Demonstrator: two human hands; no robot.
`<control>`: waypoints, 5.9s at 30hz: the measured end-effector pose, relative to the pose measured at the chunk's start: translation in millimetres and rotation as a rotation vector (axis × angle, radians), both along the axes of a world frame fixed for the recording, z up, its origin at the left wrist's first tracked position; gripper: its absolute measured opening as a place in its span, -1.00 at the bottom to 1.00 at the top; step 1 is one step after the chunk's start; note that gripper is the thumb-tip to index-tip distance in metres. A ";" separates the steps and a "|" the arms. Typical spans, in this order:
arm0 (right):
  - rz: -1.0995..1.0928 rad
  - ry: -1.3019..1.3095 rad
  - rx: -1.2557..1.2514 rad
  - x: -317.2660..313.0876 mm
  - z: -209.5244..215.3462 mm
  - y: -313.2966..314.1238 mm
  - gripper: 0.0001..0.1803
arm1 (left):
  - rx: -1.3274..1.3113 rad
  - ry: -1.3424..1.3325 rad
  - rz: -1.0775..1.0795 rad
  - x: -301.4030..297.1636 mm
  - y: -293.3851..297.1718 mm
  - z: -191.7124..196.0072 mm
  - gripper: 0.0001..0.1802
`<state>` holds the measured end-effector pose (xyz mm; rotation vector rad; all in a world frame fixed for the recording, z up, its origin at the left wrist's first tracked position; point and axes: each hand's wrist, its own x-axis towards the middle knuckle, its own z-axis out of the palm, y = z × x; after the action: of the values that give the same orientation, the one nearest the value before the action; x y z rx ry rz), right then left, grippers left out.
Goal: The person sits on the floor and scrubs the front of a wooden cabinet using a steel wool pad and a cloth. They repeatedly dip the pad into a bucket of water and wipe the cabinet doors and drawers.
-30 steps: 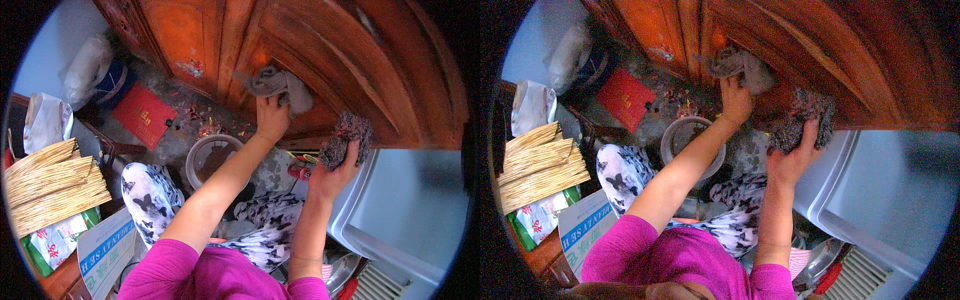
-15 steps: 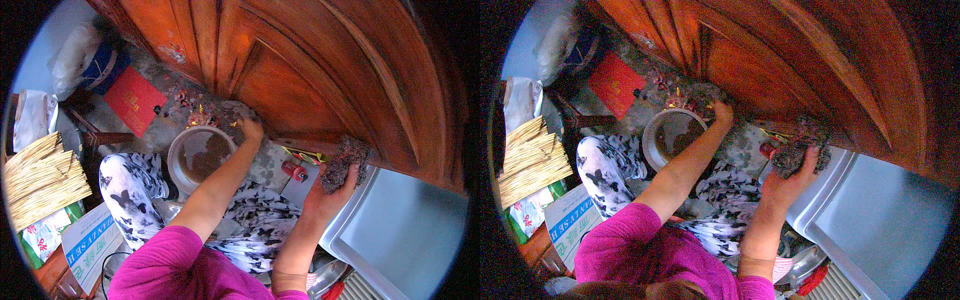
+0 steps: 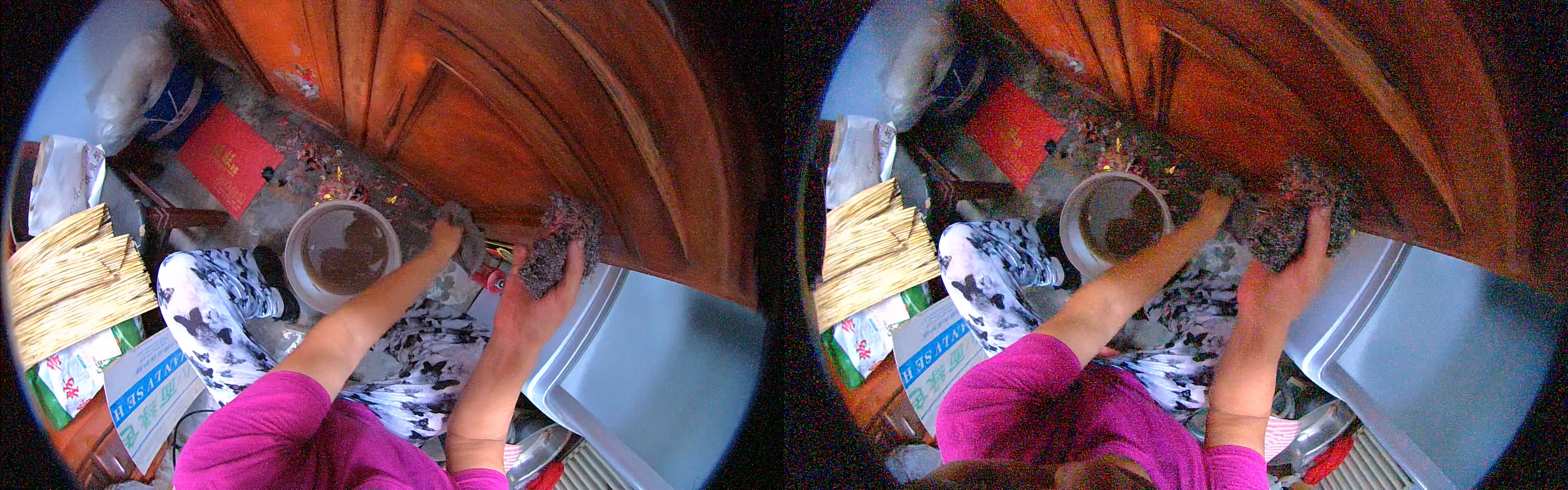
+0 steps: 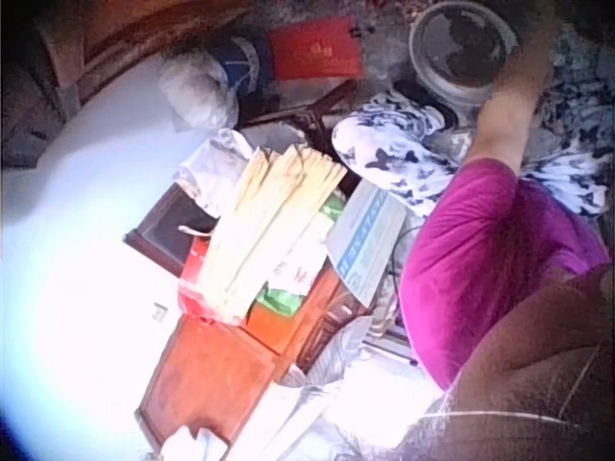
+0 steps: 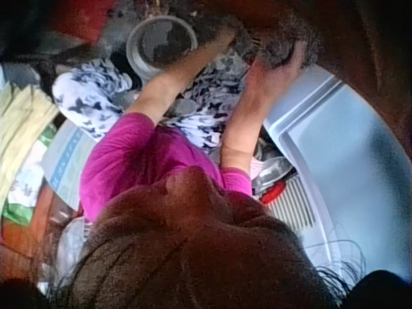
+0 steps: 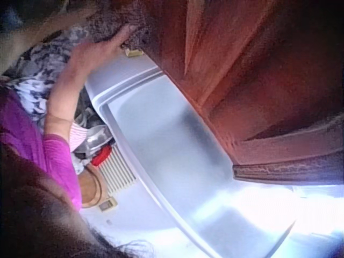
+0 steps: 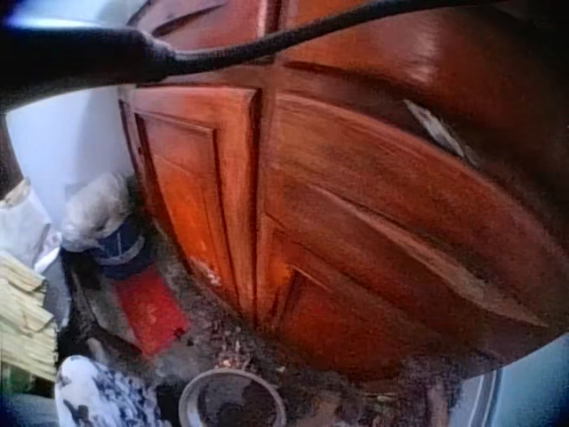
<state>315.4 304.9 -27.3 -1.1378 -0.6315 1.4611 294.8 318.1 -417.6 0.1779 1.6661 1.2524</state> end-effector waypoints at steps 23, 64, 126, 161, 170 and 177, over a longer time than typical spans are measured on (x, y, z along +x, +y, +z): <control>0.028 -0.042 0.065 21.3 -2.7 -3.1 -0.59 | -0.214 1.155 -0.283 -116.1 -10.0 -11.7 -0.50; -0.102 0.030 0.350 26.8 -14.5 5.5 -0.57 | 0.503 -0.529 -0.127 -129.1 -2.6 330.4 -0.63; -0.409 -0.458 0.071 0.0 -365.2 24.0 -0.35 | 0.510 -0.218 0.101 -302.7 -161.0 405.6 -0.56; 0.059 0.243 -0.786 -194.4 -351.3 53.5 -0.59 | 0.561 -0.360 0.293 -322.7 -164.5 396.4 -0.65; -0.227 0.495 -0.548 -58.8 -339.7 69.1 -0.49 | 0.556 -0.381 0.246 -315.4 -167.8 398.4 -0.62; 0.069 0.419 -0.685 -125.6 -288.9 48.6 -0.38 | 0.565 -0.407 0.173 -308.1 -157.6 392.3 -0.57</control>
<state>189.8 353.5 -316.2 -1.2587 0.1472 1.9753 -13.2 160.5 -25.3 0.1091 0.9698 1.7404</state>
